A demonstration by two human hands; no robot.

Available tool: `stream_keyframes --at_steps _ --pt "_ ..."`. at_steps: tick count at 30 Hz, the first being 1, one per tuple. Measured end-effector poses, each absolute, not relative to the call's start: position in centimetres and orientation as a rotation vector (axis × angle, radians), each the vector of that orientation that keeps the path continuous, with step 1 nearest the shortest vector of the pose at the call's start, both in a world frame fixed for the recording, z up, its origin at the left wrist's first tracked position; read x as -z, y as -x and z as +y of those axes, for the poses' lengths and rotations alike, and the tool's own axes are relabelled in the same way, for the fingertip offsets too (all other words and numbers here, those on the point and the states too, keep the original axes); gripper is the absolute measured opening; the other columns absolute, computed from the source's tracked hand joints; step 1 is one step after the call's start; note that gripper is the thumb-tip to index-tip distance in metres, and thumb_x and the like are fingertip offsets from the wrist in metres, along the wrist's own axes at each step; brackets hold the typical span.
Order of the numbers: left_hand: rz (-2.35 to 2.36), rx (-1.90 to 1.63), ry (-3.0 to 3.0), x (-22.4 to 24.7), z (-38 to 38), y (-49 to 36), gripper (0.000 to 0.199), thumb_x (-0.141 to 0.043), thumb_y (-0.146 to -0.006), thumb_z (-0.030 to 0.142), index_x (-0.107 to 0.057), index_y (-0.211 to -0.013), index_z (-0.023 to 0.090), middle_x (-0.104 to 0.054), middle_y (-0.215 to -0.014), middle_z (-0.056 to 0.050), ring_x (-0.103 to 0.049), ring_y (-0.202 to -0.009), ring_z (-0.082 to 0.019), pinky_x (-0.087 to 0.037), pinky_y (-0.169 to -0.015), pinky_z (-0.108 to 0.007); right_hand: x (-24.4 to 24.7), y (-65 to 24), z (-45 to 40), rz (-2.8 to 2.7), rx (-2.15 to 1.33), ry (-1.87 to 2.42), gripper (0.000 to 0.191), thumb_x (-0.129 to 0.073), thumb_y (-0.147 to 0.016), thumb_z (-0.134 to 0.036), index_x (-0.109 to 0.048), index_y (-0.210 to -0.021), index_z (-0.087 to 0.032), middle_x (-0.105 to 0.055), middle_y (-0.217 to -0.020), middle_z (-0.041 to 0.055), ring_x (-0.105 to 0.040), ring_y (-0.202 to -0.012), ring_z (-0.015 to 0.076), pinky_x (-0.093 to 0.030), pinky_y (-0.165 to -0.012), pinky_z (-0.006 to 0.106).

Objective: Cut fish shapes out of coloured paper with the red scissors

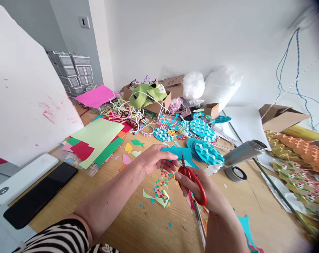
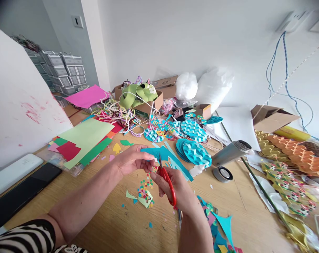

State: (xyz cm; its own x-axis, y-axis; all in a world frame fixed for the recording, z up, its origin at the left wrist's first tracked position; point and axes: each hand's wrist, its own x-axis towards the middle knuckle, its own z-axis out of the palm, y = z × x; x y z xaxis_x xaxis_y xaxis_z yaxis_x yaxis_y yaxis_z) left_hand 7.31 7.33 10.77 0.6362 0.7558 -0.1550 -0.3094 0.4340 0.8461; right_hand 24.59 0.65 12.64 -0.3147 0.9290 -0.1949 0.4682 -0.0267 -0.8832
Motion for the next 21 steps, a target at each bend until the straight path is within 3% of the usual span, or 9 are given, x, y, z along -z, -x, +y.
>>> stream_keyframes --at_steps 10,21 --pt "0.56 -0.747 -0.749 -11.0 7.12 -7.68 0.013 -0.072 -0.062 0.019 -0.069 -0.07 0.009 -0.068 -0.072 -0.008 -0.063 -0.065 -0.013 -0.05 -0.066 -0.025 -12.47 -24.29 0.81 -1.771 -1.26 1.485 0.044 -0.058 -0.083 -0.054 -0.05 -0.058 -0.019 -0.057 -0.05 0.0006 -0.046 -0.046 0.0119 -0.035 -0.047 0.024" --pt "0.635 -0.799 -0.848 -10.59 6.92 -8.24 0.017 -0.076 -0.061 0.026 -0.069 -0.067 0.011 -0.068 -0.068 -0.006 -0.059 -0.057 -0.011 -0.047 -0.06 -0.024 -12.15 -24.0 0.93 -1.738 -1.254 1.48 0.045 -0.058 -0.084 -0.054 -0.049 -0.058 -0.018 -0.054 -0.049 -0.0005 -0.044 -0.046 0.0108 -0.034 -0.048 0.024"
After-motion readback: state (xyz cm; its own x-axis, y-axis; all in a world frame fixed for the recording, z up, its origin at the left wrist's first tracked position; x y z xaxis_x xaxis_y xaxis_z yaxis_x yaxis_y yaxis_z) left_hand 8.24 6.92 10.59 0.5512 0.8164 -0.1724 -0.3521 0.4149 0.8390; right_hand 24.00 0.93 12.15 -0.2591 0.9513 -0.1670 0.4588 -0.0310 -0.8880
